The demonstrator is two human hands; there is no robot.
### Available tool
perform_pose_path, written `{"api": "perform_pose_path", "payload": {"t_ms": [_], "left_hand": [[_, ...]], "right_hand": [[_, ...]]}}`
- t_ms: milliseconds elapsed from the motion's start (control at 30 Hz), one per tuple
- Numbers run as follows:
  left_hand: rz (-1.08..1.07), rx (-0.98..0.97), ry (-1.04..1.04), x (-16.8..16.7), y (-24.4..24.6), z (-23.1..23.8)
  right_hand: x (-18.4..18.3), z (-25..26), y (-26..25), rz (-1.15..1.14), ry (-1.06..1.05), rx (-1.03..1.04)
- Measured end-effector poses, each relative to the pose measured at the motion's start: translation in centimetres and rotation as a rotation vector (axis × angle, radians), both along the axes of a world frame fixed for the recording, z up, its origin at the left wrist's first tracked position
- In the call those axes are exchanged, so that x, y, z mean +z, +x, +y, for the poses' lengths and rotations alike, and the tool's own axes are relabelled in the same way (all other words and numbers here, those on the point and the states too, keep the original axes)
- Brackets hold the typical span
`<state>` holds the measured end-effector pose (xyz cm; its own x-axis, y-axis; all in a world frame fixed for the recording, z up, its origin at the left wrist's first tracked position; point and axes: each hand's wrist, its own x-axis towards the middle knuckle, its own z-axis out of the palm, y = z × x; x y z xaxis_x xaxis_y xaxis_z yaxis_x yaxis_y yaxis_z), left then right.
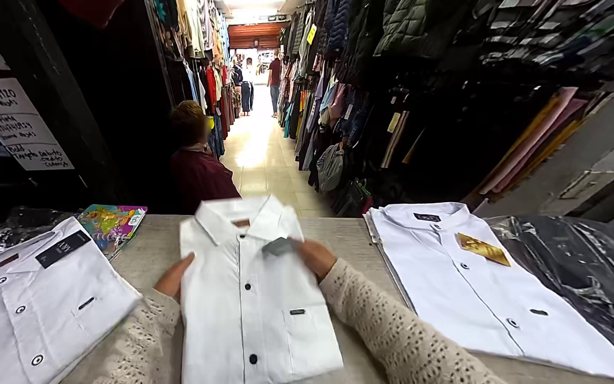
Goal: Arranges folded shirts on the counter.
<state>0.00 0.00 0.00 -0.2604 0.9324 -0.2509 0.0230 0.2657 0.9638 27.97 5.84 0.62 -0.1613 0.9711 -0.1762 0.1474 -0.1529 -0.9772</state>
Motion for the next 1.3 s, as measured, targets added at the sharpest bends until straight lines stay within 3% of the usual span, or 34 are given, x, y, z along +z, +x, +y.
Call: {"api": "perform_pose_path", "payload": {"t_ms": [133,300,433,600,767,933,1067,1167,1300], "left_hand": [[-0.027,-0.058,-0.053,-1.9,0.1,0.4],[-0.122,0.096,0.044,-0.5,1.3,-0.6],[0.023,0.018,0.014,-3.4,-0.8,0.8],[0.058,-0.020,0.005,-3.5,-1.1,0.4],[0.074,-0.083,-0.102,-0.7,0.7,-6.1],[0.075,-0.156,0.007,-2.6,0.4,-12.8],[0.280,-0.115,-0.011,-2.4,0.5,-14.5],[0.535,-0.081,0.107,-2.1,1.4,-15.3],[0.995,0.049,0.485,-2.8,1.5,-15.3]], "right_hand": [[-2.2,0.5,0.1,0.010,-0.068,0.097],[-2.9,0.4,0.0,0.105,-0.048,0.078],[-3.3,0.9,0.0,-0.019,-0.042,0.108],[-3.4,1.0,0.0,-0.064,-0.051,0.107],[-2.9,0.4,0.0,-0.092,-0.022,0.093],[-3.0,0.1,-0.1,-0.137,0.016,0.084],[-3.0,0.0,-0.3,-0.195,0.039,0.065],[-4.4,0.6,0.6,-0.399,0.279,0.051],[-6.1,2.3,2.8,-0.687,0.999,0.179]]}}
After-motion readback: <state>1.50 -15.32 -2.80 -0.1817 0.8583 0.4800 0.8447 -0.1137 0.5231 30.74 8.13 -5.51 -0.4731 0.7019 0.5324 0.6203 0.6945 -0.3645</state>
